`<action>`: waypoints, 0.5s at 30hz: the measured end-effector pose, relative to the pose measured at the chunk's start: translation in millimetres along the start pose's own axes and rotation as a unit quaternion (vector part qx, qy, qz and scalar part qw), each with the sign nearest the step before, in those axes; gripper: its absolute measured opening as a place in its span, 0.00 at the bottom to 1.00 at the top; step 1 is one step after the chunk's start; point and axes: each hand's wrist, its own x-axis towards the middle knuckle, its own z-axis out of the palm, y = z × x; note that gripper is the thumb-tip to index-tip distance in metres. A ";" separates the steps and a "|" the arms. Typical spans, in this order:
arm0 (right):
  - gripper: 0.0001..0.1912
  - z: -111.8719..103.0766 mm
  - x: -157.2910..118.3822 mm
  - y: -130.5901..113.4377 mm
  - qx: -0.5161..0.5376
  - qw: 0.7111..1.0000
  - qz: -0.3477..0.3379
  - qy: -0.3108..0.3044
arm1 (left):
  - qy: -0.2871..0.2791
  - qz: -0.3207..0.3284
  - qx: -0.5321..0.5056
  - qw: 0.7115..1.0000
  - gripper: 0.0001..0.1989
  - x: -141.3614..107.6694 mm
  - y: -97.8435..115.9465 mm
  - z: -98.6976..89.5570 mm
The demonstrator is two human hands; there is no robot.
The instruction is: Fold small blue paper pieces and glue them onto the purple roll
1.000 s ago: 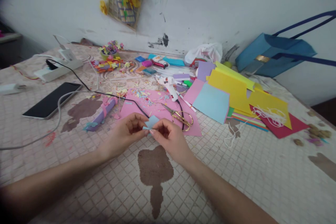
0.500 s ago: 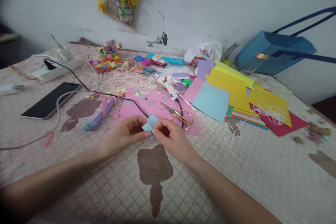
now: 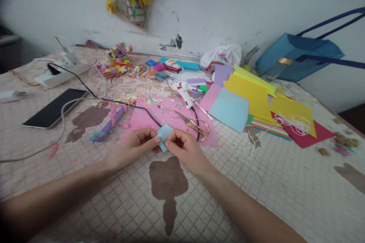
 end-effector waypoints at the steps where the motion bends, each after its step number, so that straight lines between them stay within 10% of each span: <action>1: 0.10 0.3 -0.2 0.3 0.004 1.000 0.003 -0.002 | 0.008 0.006 0.008 1.000 0.12 -0.1 0.9 -0.1; 15: 0.12 3.2 -0.4 9.1 0.051 0.999 0.014 -0.002 | -0.028 0.002 0.042 0.999 0.12 -0.4 -0.6 -2.4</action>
